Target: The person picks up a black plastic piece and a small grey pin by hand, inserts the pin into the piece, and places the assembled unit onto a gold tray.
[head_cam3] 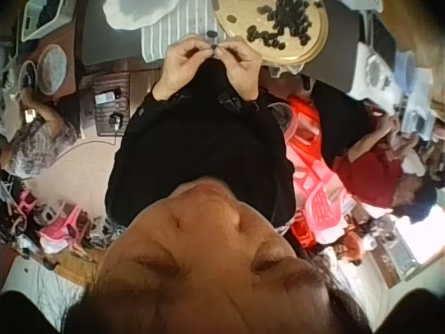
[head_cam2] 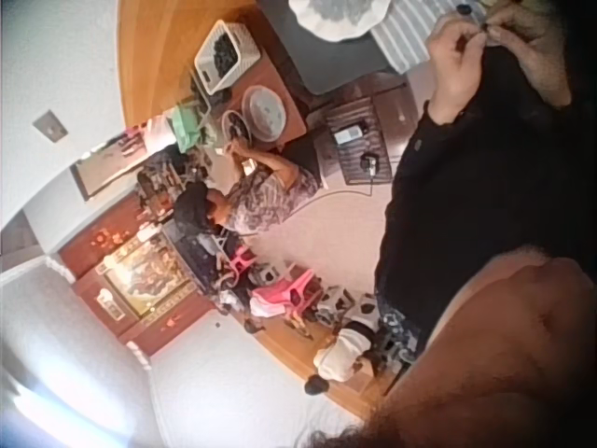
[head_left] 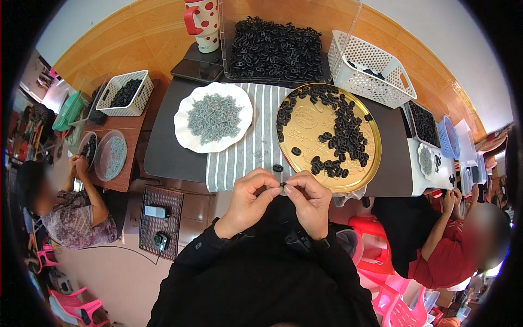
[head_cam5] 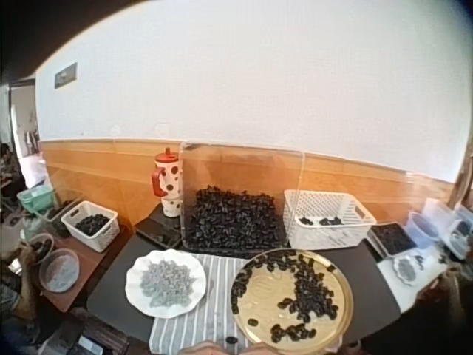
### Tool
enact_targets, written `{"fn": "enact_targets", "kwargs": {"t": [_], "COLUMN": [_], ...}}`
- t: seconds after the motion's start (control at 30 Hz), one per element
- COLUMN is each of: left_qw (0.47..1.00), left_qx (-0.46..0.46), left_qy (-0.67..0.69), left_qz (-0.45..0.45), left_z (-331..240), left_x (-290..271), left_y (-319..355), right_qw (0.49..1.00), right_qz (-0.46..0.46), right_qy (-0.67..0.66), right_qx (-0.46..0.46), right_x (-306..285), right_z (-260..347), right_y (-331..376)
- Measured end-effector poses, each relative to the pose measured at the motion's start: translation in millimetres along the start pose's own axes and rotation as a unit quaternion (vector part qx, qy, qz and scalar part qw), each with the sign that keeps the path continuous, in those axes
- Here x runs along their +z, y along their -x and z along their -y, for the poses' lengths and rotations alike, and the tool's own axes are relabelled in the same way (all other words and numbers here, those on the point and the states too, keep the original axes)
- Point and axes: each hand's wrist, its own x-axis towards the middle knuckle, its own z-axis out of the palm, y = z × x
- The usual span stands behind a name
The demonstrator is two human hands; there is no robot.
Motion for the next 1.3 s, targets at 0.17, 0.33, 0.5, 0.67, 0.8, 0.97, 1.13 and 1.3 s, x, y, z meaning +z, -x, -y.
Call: {"fn": "enact_targets", "kwargs": {"t": [0.17,0.33,0.5,0.67,0.8,0.97,1.13,1.3], "left_qw": [1.000,0.999,0.998,0.998,0.997,0.989,0.986,0.972], "left_qx": [-0.022,-0.038,-0.048,-0.048,-0.054,-0.103,-0.084,-0.116], "left_qy": [-0.009,-0.002,0.006,0.016,0.033,0.093,0.139,0.202], "left_qz": [0.015,0.030,0.030,0.030,0.035,0.049,0.042,0.038], "left_z": [1,0,0,0,2,3,1,-3], "left_x": [-2,-3,-2,-2,-3,-3,5,2], "left_y": [1,0,0,0,1,-2,-9,-6], "right_qw": [0.999,1.000,0.999,1.000,0.993,0.989,0.999,0.994], "right_qz": [0.025,0.013,-0.013,0.000,0.033,0.061,0.008,-0.051], "right_qy": [0.032,0.012,-0.035,0.006,0.094,0.113,0.023,-0.097], "right_qx": [-0.010,-0.011,0.018,-0.002,-0.062,-0.069,-0.037,0.002], "right_x": [-5,-4,-4,-3,-5,-6,-4,0], "right_z": [2,0,3,0,6,9,0,-11], "right_y": [-3,-1,0,1,-3,-4,3,7]}}
